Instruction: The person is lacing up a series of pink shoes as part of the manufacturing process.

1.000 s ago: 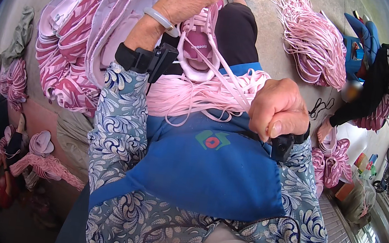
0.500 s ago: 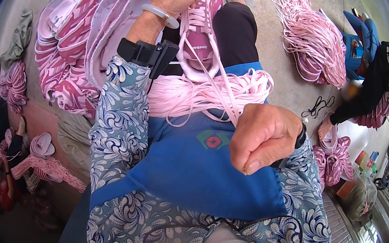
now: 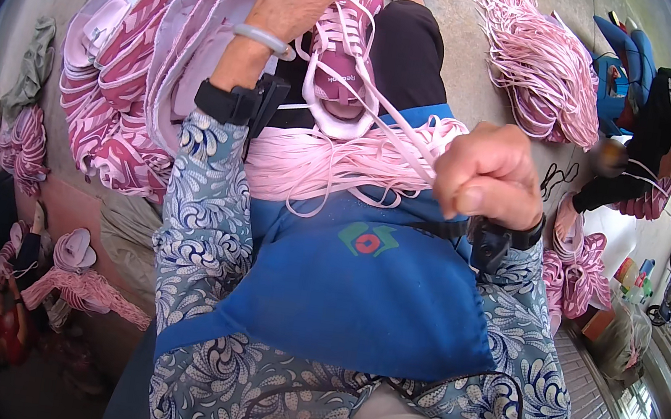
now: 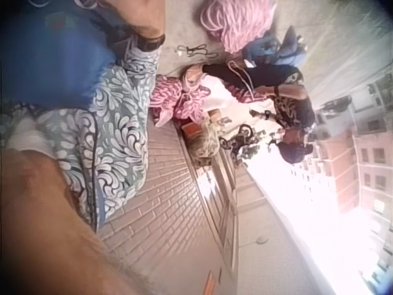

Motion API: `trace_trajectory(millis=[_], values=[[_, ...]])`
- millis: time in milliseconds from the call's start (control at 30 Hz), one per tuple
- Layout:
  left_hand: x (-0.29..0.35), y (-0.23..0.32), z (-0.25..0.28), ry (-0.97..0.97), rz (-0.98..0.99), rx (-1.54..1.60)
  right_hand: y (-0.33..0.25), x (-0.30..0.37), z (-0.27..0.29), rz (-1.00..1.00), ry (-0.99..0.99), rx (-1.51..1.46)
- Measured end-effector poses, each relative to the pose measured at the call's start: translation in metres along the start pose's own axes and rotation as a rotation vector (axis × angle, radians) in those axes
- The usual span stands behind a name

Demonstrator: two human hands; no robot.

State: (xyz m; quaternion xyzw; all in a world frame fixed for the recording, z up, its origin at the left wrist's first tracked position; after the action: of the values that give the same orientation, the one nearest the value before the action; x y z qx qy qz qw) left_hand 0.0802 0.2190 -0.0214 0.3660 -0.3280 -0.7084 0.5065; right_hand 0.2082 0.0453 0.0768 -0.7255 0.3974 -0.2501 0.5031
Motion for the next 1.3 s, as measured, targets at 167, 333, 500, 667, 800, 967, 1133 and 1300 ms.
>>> trace_trajectory(millis=[167,333,500,667,800,967,1133,1300], values=[[0.064,0.008,0.037,0.201,0.153,0.118,0.024,-0.021,-0.043,-0.163,-0.131,0.214],[0.129,0.017,-0.009,-0.129,0.259,0.249,0.037,-0.028,-0.103,0.061,-0.433,0.302],[0.129,0.033,-0.019,-0.190,0.059,-0.020,0.049,-0.037,-0.133,0.215,-0.544,0.362],[0.142,0.010,-0.037,-0.207,0.393,0.278,0.066,-0.041,-0.142,0.173,-0.562,0.420],[0.150,0.001,-0.040,-0.205,0.579,0.495,0.056,-0.043,-0.129,0.242,-0.485,0.406],[0.171,0.006,-0.060,-0.285,0.790,0.980,0.061,-0.039,-0.126,0.184,-0.491,0.405],[0.163,0.017,-0.054,-0.277,0.850,1.167,0.064,-0.037,-0.122,0.145,-0.516,0.465],[0.160,0.019,-0.034,-0.130,0.748,1.201,0.027,-0.036,-0.028,0.279,0.088,0.655]])
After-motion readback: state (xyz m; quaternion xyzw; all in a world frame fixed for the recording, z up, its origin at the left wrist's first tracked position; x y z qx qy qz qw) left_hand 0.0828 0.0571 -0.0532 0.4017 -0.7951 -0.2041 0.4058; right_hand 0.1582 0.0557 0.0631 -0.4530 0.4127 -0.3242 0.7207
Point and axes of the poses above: each hand's wrist, its own x-axis away from the middle knuckle, its own z-axis out of the back of the hand, y = z × x, the point moved 10 cm from there along -x, towards the middle knuckle, and after that the axes turned 7 degrees about y, right-handed, at the moved point
